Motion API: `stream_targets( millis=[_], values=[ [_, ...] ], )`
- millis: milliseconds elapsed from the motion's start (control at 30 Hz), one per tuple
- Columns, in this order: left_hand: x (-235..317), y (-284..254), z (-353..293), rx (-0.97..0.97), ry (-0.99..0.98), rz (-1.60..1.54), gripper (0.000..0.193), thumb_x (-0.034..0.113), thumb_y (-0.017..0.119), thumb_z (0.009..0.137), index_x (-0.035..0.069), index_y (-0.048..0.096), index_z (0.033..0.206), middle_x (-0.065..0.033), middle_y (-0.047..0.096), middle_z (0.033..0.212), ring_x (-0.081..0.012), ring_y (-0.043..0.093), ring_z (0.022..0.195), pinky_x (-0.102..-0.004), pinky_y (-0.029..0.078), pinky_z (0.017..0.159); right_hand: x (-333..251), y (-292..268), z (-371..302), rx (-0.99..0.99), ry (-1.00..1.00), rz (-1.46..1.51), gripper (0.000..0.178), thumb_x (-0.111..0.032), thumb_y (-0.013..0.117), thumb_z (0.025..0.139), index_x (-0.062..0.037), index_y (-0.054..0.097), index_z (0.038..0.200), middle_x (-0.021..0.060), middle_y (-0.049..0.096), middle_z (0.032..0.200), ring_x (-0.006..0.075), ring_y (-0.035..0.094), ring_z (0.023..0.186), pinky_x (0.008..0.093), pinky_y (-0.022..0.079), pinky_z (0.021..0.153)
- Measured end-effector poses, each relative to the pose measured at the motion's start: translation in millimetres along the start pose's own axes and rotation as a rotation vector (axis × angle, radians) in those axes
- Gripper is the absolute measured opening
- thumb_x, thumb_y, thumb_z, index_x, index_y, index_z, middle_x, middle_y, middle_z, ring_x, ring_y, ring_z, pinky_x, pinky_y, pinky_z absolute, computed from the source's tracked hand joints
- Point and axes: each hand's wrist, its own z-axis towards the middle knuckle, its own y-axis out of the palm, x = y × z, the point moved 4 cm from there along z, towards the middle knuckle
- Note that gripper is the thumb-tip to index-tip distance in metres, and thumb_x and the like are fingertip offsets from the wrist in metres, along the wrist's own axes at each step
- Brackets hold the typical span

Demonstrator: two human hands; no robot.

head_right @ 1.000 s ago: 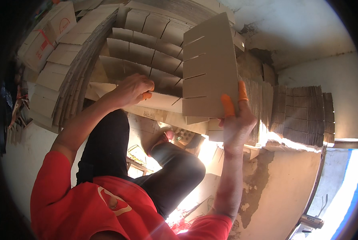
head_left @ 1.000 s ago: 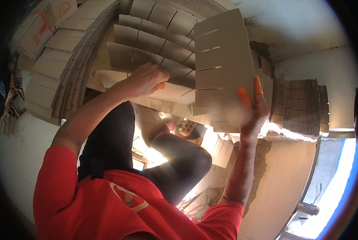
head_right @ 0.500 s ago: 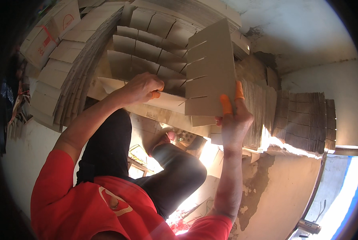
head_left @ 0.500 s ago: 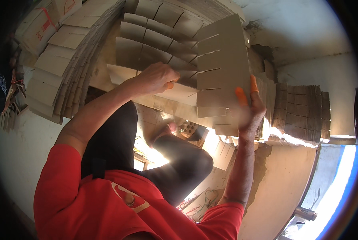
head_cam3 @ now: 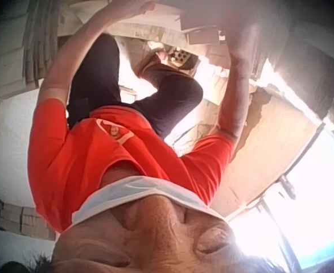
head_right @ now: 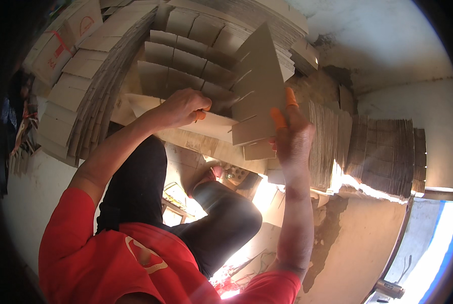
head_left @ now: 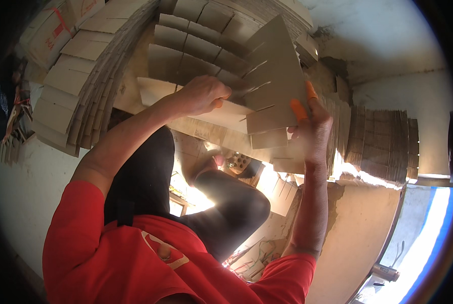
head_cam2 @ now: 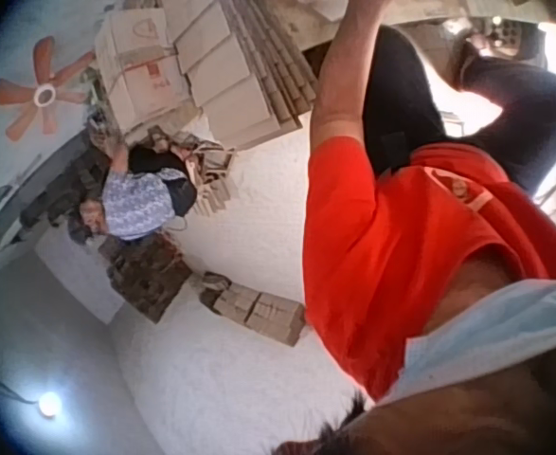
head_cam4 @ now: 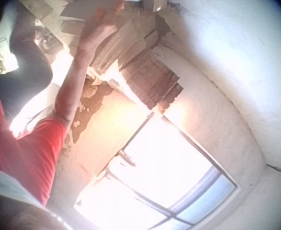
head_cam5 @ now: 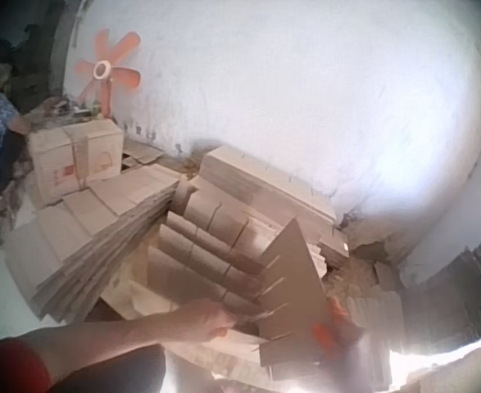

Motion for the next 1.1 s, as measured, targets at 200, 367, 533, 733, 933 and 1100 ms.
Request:
stream_targets(
  millis=[200, 367, 533, 733, 933, 1100],
  values=[
    [1.1, 1.3, 3.4, -0.029, -0.003, 0.044, 0.013, 0.005, 0.064, 0.074, -0.002, 0.053, 0.071, -0.0181, 0.059, 0.069, -0.0346, 0.06, 0.07, -0.0453, 0.043, 0.059, 17.2, 26.6, 1.2, -0.107, 0.008, -0.05, 0.052, 0.002, 0.055, 0.084, -0.0047, 0.047, 0.135, 0.0038, 0.06, 0.068, 0.0057, 0.046, 0.046, 0.0253, 0.038, 0.04],
    [-0.1, 0.3, 4.1, 0.014, 0.021, 0.058, 0.012, 0.005, 0.063, 0.074, -0.002, 0.053, 0.071, -0.017, 0.059, 0.069, -0.0349, 0.06, 0.068, -0.045, 0.044, 0.059, 22.7, 40.9, -2.1, -0.141, -0.058, -0.097, 0.046, -0.002, 0.055, 0.086, -0.0016, 0.047, 0.131, 0.0073, 0.057, 0.063, 0.0127, 0.05, 0.046, 0.0295, 0.041, 0.041],
    [-0.3, -0.8, 1.0, -0.013, -0.023, 0.019, 0.011, 0.004, 0.063, 0.074, -0.001, 0.054, 0.072, -0.0168, 0.059, 0.069, -0.0348, 0.06, 0.067, -0.0433, 0.045, 0.057, 2.0, 49.0, -8.1, -0.147, -0.405, -0.405, 0.044, 0.002, 0.052, 0.083, 0.0091, 0.042, 0.125, 0.0208, 0.059, 0.067, 0.0352, 0.06, 0.056, 0.0433, 0.048, 0.049],
    [5.7, 5.3, 4.3, 0.007, -0.013, 0.003, 0.005, 0.004, 0.059, 0.069, 0.0, 0.055, 0.069, -0.0188, 0.058, 0.068, -0.0383, 0.059, 0.07, -0.0468, 0.045, 0.062, 48.3, 81.3, -26.6, -0.318, -0.26, -0.435, 0.05, 0.003, 0.051, 0.079, 0.0088, 0.039, 0.128, 0.0226, 0.061, 0.071, 0.039, 0.062, 0.067, 0.0458, 0.049, 0.056],
    [8.7, -1.3, -5.2, 0.102, 0.09, 0.113, 0.015, 0.008, 0.064, 0.071, 0.001, 0.059, 0.083, -0.0138, 0.061, 0.08, -0.0334, 0.059, 0.078, -0.0429, 0.047, 0.068, 96.1, -4.0, -33.6, 0.426, -0.322, -0.793, 0.047, -0.02, 0.064, 0.084, -0.004, 0.049, 0.125, 0.0126, 0.063, 0.077, 0.0297, 0.06, 0.068, 0.0412, 0.049, 0.055],
    [19.6, -17.0, -18.8, 0.177, 0.098, 0.097, 0.032, 0.01, 0.073, 0.072, -0.001, 0.062, 0.1, -0.0126, 0.064, 0.098, -0.0301, 0.06, 0.094, -0.0383, 0.049, 0.082, 189.8, -61.4, -58.9, 0.417, -0.091, -1.189, 0.05, -0.03, 0.071, 0.079, -0.0057, 0.054, 0.119, 0.0096, 0.062, 0.085, 0.0326, 0.059, 0.077, 0.0439, 0.047, 0.061]
  ],
)
